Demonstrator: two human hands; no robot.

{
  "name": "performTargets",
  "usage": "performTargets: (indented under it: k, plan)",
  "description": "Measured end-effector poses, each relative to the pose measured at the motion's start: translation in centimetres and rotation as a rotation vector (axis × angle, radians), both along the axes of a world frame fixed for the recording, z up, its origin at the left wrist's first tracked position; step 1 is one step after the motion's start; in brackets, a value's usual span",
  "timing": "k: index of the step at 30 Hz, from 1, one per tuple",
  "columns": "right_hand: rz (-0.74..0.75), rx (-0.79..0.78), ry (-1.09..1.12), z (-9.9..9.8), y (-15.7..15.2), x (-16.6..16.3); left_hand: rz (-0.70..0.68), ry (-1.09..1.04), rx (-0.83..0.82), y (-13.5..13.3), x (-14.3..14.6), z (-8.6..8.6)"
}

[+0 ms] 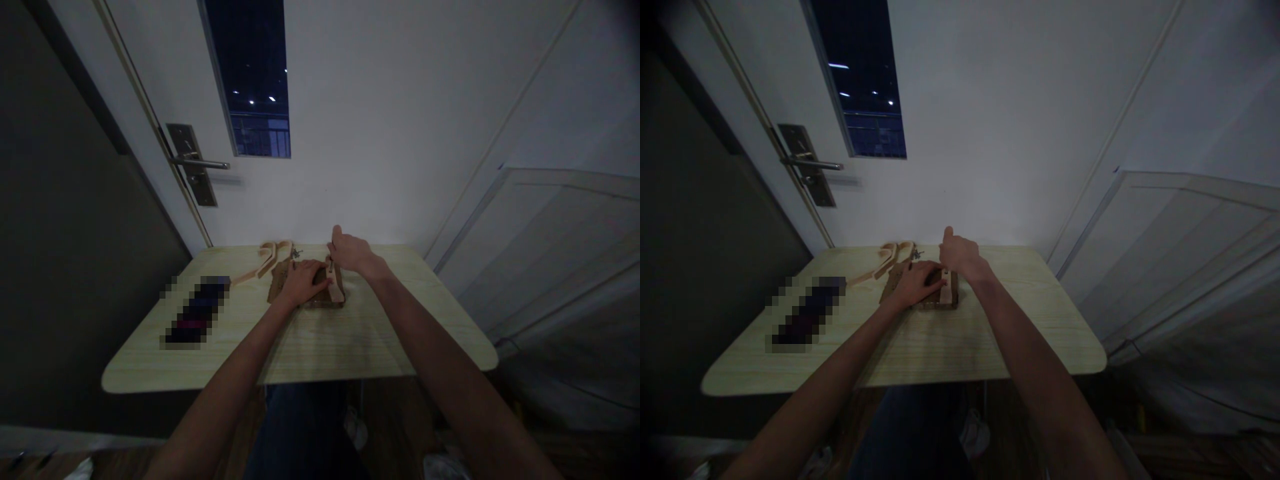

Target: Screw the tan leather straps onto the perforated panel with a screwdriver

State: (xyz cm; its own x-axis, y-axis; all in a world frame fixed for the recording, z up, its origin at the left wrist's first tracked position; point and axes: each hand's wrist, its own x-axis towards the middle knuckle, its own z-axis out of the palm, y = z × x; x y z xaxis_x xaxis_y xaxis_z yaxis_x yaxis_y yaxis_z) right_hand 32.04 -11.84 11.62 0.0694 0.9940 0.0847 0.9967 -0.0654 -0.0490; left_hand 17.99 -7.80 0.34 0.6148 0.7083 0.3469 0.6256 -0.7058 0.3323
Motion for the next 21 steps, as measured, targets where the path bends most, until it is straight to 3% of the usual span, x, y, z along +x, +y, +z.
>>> performTargets:
  k: [13,21]
  plan:
    - [-0.081,0.103,-0.021,-0.93,0.32,0.54,-0.005,-0.006,0.000,-0.03,0.05,0.06]
    - [0.020,-0.001,0.036,-0.43,0.05,0.96,-0.019,-0.004,0.005,0.10,-0.06,-0.12]
